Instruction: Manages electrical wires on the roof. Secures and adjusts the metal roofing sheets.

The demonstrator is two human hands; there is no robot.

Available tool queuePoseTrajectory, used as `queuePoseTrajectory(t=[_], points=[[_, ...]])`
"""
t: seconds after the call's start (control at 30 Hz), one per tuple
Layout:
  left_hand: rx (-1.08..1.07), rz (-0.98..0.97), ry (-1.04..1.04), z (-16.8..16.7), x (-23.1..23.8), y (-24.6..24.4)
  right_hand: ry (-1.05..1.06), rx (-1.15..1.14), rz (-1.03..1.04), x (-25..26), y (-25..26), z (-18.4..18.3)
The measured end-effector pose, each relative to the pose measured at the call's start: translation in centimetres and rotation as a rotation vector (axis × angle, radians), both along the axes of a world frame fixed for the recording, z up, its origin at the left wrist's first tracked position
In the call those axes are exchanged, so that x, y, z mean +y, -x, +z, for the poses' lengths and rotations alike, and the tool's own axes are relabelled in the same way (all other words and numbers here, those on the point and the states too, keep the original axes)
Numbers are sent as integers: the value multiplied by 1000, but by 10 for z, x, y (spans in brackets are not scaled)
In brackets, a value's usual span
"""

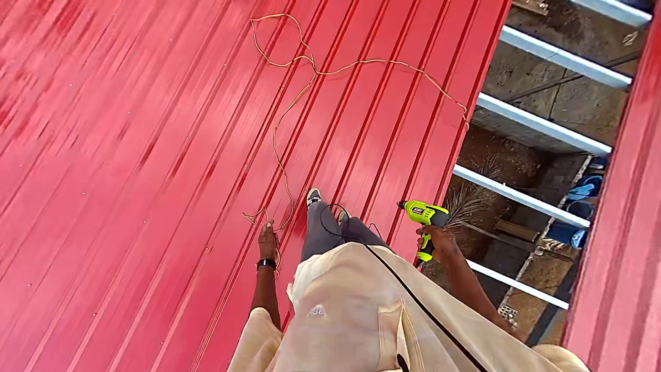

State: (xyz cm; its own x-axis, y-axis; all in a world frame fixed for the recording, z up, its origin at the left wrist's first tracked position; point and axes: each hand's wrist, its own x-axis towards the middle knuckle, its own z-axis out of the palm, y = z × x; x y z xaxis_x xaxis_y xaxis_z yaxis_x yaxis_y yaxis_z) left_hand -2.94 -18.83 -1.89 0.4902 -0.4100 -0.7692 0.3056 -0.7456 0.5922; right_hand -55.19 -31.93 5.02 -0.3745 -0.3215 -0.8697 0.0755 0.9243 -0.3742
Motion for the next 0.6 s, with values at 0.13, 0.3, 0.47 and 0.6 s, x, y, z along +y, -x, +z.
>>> queuePoseTrajectory(t=[0.13, 0.3, 0.47, 0.6], points=[[-12, -163, 88, 23, -78, -21, -106, 23, -18, 4, -27, 0], [8, -164, 186, 60, -153, -47, -146, 115, 9, 5, -47, -3], [-15, -162, 201, 56, -195, -71, -201, 239, 240, 9, -46, -15], [-54, -108, 228, 45, -227, -87, -205, 145, 387, -33, -83, 66]])
